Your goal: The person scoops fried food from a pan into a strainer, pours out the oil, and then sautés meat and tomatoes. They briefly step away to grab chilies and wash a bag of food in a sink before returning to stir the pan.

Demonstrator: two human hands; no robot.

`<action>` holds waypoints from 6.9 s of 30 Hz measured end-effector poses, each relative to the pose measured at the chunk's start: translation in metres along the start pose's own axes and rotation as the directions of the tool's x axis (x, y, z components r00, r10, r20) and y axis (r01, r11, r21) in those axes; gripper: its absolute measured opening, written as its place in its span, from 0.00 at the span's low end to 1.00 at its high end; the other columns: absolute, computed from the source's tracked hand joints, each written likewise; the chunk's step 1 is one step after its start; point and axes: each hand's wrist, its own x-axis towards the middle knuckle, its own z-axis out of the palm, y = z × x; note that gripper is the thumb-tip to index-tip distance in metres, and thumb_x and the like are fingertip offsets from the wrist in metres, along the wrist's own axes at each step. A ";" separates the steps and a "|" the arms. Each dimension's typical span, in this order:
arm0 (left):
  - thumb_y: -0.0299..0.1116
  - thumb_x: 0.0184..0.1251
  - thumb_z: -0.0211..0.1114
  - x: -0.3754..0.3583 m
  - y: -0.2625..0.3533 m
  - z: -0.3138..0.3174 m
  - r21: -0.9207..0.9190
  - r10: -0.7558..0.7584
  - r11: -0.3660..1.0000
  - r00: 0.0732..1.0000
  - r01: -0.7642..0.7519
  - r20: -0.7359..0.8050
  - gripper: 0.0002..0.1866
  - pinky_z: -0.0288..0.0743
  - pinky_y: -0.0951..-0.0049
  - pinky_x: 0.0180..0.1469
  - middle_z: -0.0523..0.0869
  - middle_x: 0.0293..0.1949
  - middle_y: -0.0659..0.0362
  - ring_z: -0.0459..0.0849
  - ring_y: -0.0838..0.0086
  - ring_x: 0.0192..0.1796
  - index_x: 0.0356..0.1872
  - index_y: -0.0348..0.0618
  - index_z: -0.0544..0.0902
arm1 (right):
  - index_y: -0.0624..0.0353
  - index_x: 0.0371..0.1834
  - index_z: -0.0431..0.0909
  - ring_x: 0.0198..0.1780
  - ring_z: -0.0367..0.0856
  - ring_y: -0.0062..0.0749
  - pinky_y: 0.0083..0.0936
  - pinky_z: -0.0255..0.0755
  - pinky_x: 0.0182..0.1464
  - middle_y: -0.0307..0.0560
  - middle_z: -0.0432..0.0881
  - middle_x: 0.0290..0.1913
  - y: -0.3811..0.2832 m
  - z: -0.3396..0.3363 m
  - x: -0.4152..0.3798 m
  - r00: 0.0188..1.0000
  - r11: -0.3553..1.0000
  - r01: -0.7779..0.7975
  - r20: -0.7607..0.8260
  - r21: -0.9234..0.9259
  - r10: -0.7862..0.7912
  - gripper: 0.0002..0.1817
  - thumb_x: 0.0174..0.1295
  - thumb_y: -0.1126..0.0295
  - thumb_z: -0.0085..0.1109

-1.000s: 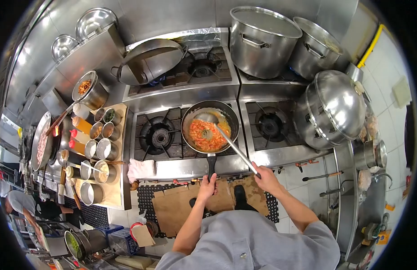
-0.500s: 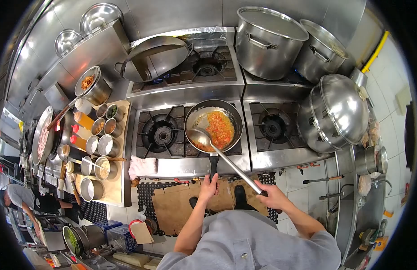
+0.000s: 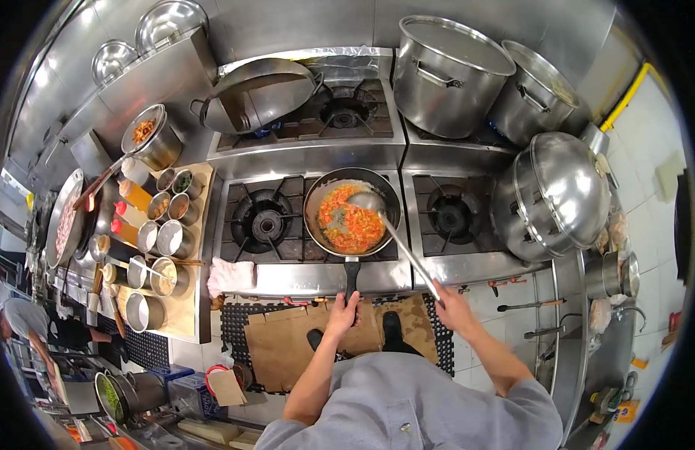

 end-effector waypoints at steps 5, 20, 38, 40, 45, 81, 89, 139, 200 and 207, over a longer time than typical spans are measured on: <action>0.51 0.68 0.59 -0.001 -0.002 0.003 -0.007 -0.019 1.000 1.000 0.019 0.005 0.21 0.66 0.75 0.17 0.73 0.21 0.60 0.72 0.77 0.16 0.40 0.44 0.65 | 0.61 0.66 0.66 0.45 0.79 0.41 0.27 0.71 0.49 0.58 0.79 0.46 -0.039 -0.018 -0.048 0.982 0.939 -0.148 0.156 0.312 0.103 0.33 0.53 0.77 0.61; 0.53 0.67 0.59 -0.020 0.011 0.017 -0.085 -0.006 0.996 0.999 0.002 -0.047 0.22 0.59 0.76 0.13 0.70 0.16 0.64 0.67 0.80 0.13 0.39 0.44 0.66 | 0.60 0.67 0.64 0.41 0.75 0.56 0.39 0.71 0.44 0.60 0.76 0.40 -0.009 -0.017 0.011 0.999 0.998 -0.053 -0.006 -0.020 0.053 0.32 0.55 0.78 0.56; 0.52 0.67 0.60 -0.007 0.009 0.005 -0.038 -0.009 0.999 0.998 0.007 -0.055 0.23 0.62 0.75 0.15 0.71 0.18 0.62 0.67 0.79 0.13 0.40 0.41 0.66 | 0.59 0.68 0.62 0.37 0.74 0.56 0.42 0.69 0.43 0.60 0.74 0.32 -0.008 0.015 0.048 1.000 0.996 -0.018 -0.003 0.087 0.019 0.32 0.57 0.75 0.55; 0.51 0.67 0.60 -0.007 0.007 0.006 -0.050 -0.012 0.999 0.999 0.009 -0.050 0.23 0.63 0.75 0.15 0.71 0.19 0.62 0.67 0.79 0.13 0.39 0.40 0.66 | 0.59 0.68 0.63 0.38 0.75 0.55 0.41 0.70 0.43 0.60 0.75 0.34 -0.010 0.011 0.040 1.000 0.998 0.013 0.017 0.067 -0.014 0.32 0.57 0.75 0.56; 0.51 0.67 0.61 -0.011 0.009 0.008 -0.051 -0.021 0.999 0.997 0.017 -0.069 0.23 0.63 0.76 0.16 0.71 0.19 0.62 0.67 0.79 0.14 0.39 0.41 0.67 | 0.58 0.67 0.65 0.42 0.80 0.43 0.29 0.72 0.48 0.61 0.80 0.43 -0.051 -0.036 -0.020 0.978 0.950 -0.105 0.205 0.295 0.044 0.33 0.55 0.76 0.61; 0.51 0.69 0.58 -0.013 0.015 0.008 -0.029 -0.053 0.998 0.998 0.051 -0.046 0.20 0.62 0.76 0.16 0.72 0.21 0.62 0.67 0.78 0.15 0.34 0.45 0.65 | 0.54 0.71 0.61 0.16 0.65 0.16 0.20 0.62 0.18 0.34 0.69 0.18 -0.034 -0.029 -0.003 0.855 0.661 -0.515 0.385 0.546 0.348 0.31 0.63 0.75 0.56; 0.54 0.66 0.60 -0.007 0.007 0.007 -0.045 -0.072 0.997 0.997 0.070 -0.042 0.23 0.63 0.76 0.15 0.73 0.21 0.61 0.67 0.79 0.14 0.38 0.43 0.65 | 0.54 0.69 0.64 0.20 0.73 0.25 0.24 0.68 0.25 0.40 0.74 0.23 -0.029 -0.008 -0.013 0.865 0.680 -0.477 0.433 0.556 0.253 0.31 0.60 0.74 0.58; 0.54 0.67 0.59 -0.012 0.014 0.000 0.057 -0.001 0.998 0.999 0.004 -0.046 0.23 0.63 0.75 0.15 0.71 0.19 0.61 0.68 0.78 0.14 0.38 0.43 0.66 | 0.54 0.67 0.65 0.38 0.75 0.54 0.43 0.71 0.41 0.56 0.74 0.36 0.000 -0.026 0.042 1.000 0.990 0.023 -0.011 -0.139 -0.024 0.30 0.57 0.76 0.53; 0.56 0.66 0.59 -0.008 0.008 -0.004 0.036 -0.008 0.999 0.999 0.009 -0.044 0.24 0.62 0.76 0.15 0.72 0.20 0.61 0.68 0.79 0.14 0.40 0.43 0.68 | 0.61 0.66 0.66 0.38 0.77 0.53 0.34 0.71 0.45 0.62 0.78 0.39 -0.010 0.008 0.050 0.995 0.976 -0.094 -0.002 0.196 0.096 0.31 0.54 0.75 0.58; 0.56 0.66 0.58 -0.015 0.018 -0.001 0.054 -0.007 0.998 0.999 0.010 -0.051 0.24 0.63 0.75 0.16 0.72 0.20 0.62 0.68 0.79 0.15 0.39 0.44 0.67 | 0.59 0.66 0.66 0.39 0.79 0.49 0.32 0.72 0.45 0.61 0.79 0.40 -0.026 -0.017 0.026 0.992 0.979 -0.007 0.126 0.205 -0.019 0.32 0.54 0.75 0.58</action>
